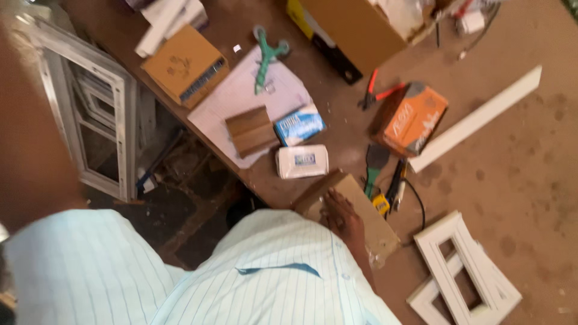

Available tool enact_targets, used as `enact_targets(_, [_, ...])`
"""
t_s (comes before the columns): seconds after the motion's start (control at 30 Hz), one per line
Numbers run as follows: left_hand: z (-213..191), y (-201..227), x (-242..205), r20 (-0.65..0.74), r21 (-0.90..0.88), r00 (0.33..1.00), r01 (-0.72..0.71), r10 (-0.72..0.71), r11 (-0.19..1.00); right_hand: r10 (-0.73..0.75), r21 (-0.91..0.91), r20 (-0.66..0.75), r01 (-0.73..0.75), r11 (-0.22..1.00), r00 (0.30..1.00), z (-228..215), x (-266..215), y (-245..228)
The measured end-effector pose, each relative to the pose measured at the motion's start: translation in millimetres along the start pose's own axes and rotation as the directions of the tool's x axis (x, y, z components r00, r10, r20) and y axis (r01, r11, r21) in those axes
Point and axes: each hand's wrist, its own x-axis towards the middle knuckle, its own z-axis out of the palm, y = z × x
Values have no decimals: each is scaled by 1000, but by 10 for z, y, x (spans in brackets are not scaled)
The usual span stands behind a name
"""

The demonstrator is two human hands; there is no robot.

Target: The person carries a cardboard box to a workbench and secures it with packing tape. They then pick up white frame pieces, align them, and assemble them into a rectangular frame on the table.

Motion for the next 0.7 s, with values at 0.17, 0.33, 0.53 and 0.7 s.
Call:
enact_targets(0.17, [476,519,-683,458,-533,888,241,36,811,-11,133,-81,21,991,997,-13,-30,-61])
enact_targets(0.33, [1286,901,-1972,767,-576,635,620,91,532,174,352,-152,-111,929,973,-101,-176,-19])
enact_targets(0.53, [1605,1097,-2569,837,-547,505,762,210,346,142,499,-196,-26,866,970,-305,-227,-38])
enact_targets(0.7, [1487,1082,-2511,912,-409,377,805,161,429,102,695,-170,46,718,980,-406,-391,-132])
